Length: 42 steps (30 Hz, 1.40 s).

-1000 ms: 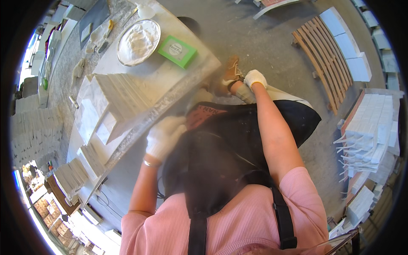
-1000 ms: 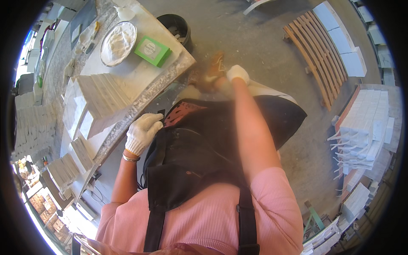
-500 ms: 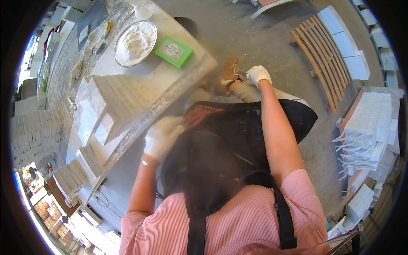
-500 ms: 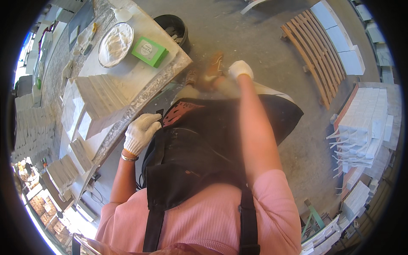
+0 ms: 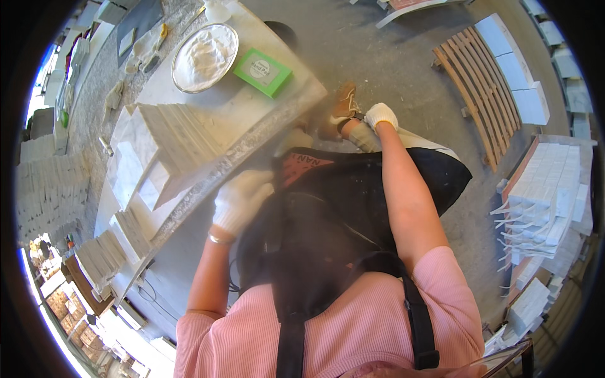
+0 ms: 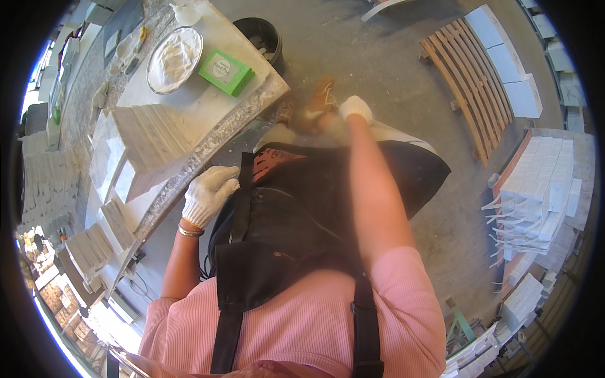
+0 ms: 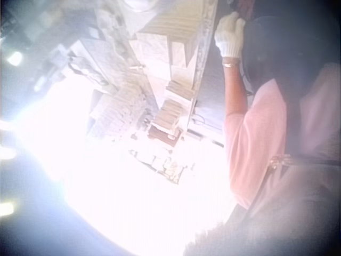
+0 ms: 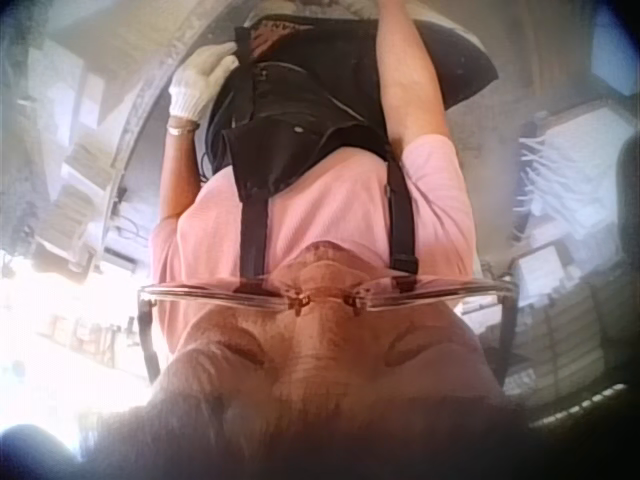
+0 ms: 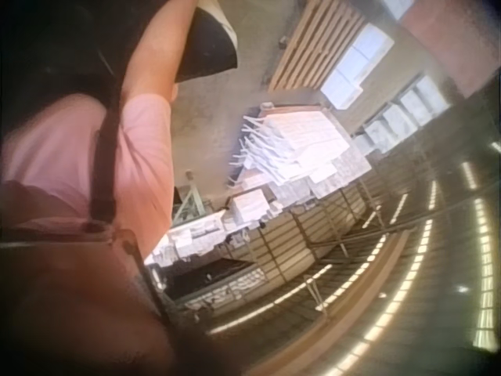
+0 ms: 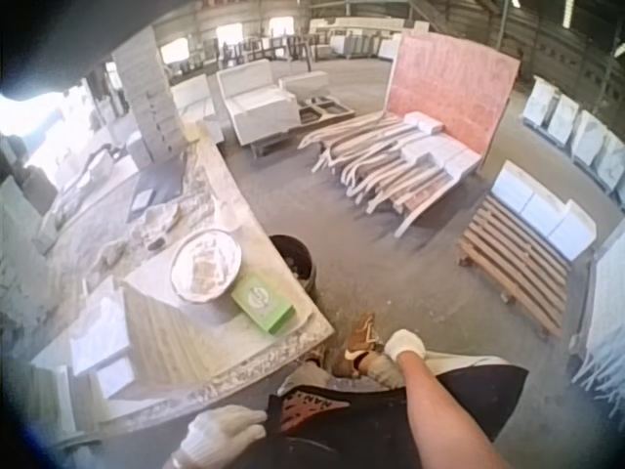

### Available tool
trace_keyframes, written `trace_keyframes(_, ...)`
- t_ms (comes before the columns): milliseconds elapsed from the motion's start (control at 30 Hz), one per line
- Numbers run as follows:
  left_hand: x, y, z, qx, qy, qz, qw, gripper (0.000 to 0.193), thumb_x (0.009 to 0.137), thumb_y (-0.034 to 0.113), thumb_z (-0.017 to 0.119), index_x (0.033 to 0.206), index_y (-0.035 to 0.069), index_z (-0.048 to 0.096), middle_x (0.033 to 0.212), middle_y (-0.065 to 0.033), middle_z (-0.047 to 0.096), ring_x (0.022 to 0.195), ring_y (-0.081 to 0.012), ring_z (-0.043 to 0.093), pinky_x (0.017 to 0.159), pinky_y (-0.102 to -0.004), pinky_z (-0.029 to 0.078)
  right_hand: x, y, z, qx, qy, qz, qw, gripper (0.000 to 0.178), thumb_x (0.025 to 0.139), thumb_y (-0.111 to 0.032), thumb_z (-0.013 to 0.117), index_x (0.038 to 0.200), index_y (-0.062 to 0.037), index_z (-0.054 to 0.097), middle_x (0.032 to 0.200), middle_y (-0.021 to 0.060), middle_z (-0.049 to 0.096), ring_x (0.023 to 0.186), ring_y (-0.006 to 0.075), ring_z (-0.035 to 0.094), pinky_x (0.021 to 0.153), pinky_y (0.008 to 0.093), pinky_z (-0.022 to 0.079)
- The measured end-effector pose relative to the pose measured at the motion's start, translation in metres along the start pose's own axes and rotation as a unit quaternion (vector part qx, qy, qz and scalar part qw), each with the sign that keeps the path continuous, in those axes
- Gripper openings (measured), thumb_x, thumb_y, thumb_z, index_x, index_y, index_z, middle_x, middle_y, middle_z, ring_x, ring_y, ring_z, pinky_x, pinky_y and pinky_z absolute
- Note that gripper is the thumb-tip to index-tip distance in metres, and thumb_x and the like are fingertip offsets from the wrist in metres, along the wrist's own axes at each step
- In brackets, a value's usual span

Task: The person applies a white paste from a metal bowl onto small rectangular tiles using a small metal spatula. They spread the paste over the tile surface and then use a green rectangular block to press or smooth the tile. The person repeats this process on multiple tiles.

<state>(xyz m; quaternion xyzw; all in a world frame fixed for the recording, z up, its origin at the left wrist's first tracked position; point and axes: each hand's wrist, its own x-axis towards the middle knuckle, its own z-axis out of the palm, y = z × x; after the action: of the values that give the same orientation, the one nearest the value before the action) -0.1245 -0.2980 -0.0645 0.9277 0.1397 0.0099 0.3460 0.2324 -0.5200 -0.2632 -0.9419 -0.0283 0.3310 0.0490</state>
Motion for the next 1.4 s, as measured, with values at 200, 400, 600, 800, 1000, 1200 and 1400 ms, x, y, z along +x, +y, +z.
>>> trace_keyframes(200, 0.002, 0.004, -0.002, -0.003, -0.016, -0.009, 1.0, 0.028, 0.089, 0.017, 0.079, 0.113, 0.003, 0.078, 0.11, -0.0167, 0.077, 0.099, -0.0358, 0.074, 0.087, -0.0418, 0.059, 0.006, 0.003, 0.007, 0.045, 0.022, 0.026, 0.998, 0.036, 0.088, -0.023, 0.07, 0.117, -0.0046, 0.079, 0.126, 0.0268, 0.072, 0.121, 0.0458, 0.068, 0.099, 0.0508, 0.057)
trace_keyframes(400, 0.004, 0.005, -0.003, -0.006, -0.021, -0.014, 1.0, 0.028, 0.089, 0.017, 0.079, 0.114, 0.003, 0.078, 0.111, -0.0168, 0.077, 0.1, -0.0359, 0.074, 0.088, -0.042, 0.059, 0.011, 0.003, 0.012, 0.033, 0.008, 0.023, 0.999, 0.036, 0.089, -0.024, 0.069, 0.117, -0.004, 0.08, 0.126, 0.0268, 0.072, 0.121, 0.0458, 0.068, 0.099, 0.0505, 0.056)
trace_keyframes(600, 0.005, 0.007, -0.005, -0.002, -0.026, -0.015, 1.0, 0.028, 0.09, 0.019, 0.078, 0.114, 0.004, 0.078, 0.111, -0.0165, 0.077, 0.1, -0.0357, 0.074, 0.088, -0.042, 0.059, 0.014, 0.0, 0.015, 0.01, -0.021, 0.019, 1.0, 0.037, 0.094, -0.023, 0.065, 0.125, -0.0066, 0.078, 0.134, 0.0215, 0.072, 0.127, 0.041, 0.068, 0.103, 0.0489, 0.055)
trace_keyframes(800, 0.007, 0.008, -0.004, -0.001, -0.026, -0.022, 0.999, 0.028, 0.09, 0.018, 0.078, 0.114, 0.004, 0.078, 0.111, -0.0163, 0.077, 0.099, -0.0355, 0.074, 0.088, -0.0417, 0.059, 0.023, 0.003, 0.023, -0.09, -0.072, -0.094, 0.989, 0.034, 0.093, -0.026, 0.067, 0.119, -0.0085, 0.081, 0.128, 0.0199, 0.074, 0.122, 0.0377, 0.071, 0.097, 0.0451, 0.057)
trace_keyframes(1000, 0.008, 0.007, -0.003, -0.008, -0.025, -0.017, 1.0, 0.027, 0.09, 0.017, 0.078, 0.114, 0.004, 0.078, 0.109, -0.0159, 0.077, 0.098, -0.035, 0.074, 0.087, -0.0411, 0.059, 0.037, 0.025, 0.016, 0.218, -0.075, -0.12, 0.966, 0.03, 0.089, -0.027, 0.068, 0.111, -0.014, 0.083, 0.112, 0.0143, 0.079, 0.11, 0.0373, 0.074, 0.087, 0.0432, 0.059)
trace_keyframes(1200, 0.006, 0.0, 0.004, -0.017, -0.021, -0.018, 0.999, 0.024, 0.09, 0.015, 0.077, 0.112, 0.004, 0.078, 0.108, -0.0146, 0.077, 0.097, -0.0341, 0.073, 0.086, -0.0405, 0.059, 0.031, 0.018, 0.019, 0.133, 0.016, -0.119, 0.984, 0.022, 0.086, -0.007, 0.077, 0.107, -0.0025, 0.082, 0.082, 0.007, 0.075, 0.062, 0.0152, 0.063, 0.054, 0.0325, 0.049)
trace_keyframes(1400, 0.032, -0.006, 0.031, -0.093, -0.014, -0.007, 0.996, 0.024, 0.095, 0.024, 0.072, 0.111, 0.006, 0.078, 0.11, -0.0131, 0.077, 0.104, -0.0339, 0.072, 0.092, -0.0412, 0.057, -0.045, 0.005, -0.029, 0.561, 0.011, -0.083, 0.824, 0.036, 0.092, -0.01, 0.077, 0.127, -0.0025, 0.074, 0.085, 0.0052, 0.072, 0.062, 0.0092, 0.06, 0.051, 0.0226, 0.042)
